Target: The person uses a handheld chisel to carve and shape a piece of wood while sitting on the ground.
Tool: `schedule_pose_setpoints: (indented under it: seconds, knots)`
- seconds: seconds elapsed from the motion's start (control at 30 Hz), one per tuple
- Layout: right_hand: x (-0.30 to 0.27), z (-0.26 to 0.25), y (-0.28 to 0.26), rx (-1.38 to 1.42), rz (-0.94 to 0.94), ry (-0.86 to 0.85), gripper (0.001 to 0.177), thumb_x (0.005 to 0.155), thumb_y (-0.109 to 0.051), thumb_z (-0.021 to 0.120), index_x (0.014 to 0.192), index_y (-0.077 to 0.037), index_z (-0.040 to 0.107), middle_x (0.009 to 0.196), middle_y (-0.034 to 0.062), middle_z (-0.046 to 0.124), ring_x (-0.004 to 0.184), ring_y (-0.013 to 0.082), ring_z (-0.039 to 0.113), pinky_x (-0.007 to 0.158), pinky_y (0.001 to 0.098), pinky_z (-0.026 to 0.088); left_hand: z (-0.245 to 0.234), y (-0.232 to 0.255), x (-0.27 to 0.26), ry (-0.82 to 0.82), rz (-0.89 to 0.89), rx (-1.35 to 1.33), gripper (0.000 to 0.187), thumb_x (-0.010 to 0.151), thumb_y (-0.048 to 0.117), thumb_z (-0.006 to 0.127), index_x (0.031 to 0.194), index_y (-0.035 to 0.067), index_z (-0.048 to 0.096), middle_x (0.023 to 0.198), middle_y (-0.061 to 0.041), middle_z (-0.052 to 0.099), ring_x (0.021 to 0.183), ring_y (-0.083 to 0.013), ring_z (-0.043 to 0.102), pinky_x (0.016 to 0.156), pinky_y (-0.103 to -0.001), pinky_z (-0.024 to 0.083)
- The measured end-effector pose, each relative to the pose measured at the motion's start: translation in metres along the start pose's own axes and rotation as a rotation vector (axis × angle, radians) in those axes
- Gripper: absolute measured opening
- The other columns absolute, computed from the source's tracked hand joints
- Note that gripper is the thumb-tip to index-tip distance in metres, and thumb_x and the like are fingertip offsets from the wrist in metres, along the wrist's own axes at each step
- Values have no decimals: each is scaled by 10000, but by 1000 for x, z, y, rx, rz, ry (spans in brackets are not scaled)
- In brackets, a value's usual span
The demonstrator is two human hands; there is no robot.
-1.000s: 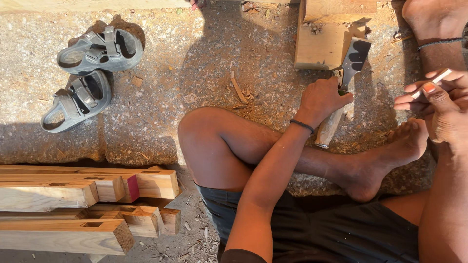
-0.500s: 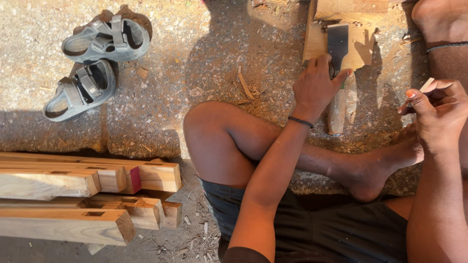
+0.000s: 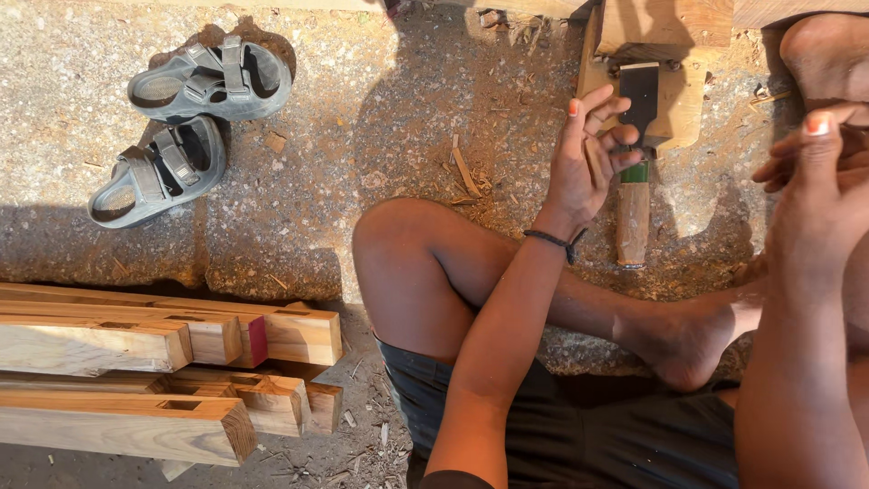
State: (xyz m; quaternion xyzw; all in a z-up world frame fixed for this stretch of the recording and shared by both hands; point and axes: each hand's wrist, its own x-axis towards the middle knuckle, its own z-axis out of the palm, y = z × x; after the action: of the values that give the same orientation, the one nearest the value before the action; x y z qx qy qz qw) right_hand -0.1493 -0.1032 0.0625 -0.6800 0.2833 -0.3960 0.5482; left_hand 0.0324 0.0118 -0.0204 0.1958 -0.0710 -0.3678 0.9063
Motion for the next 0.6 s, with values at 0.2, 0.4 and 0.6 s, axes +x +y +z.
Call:
schedule_pose_setpoints:
  seconds: [0.2,0.4,0.6]
  knots:
    - [-16,-48,69,-217,13,-11,353,1199,-287,589,1175,58,521,886,132,637,691,185,649,654,309,562,-19,25,31,294,223,325,313,1029,392,666,1037,85,604,823,16,565,547,-27,447,430,-187,376]
    - [10,-76,101,-298,91,-67,404,1214,-348,593,1184,53,551,912,123,641,742,197,657,710,330,590,-74,126,86,209,467,823,438,1042,511,585,1074,76,624,914,-42,680,595,-61,595,488,-225,528]
    - [43,-52,92,-303,41,-188,390,1204,-334,597,1181,52,555,914,124,643,744,197,657,709,330,589,-121,226,93,818,737,1965,613,972,410,623,1439,40,478,1097,-111,706,627,-81,701,519,-236,543]
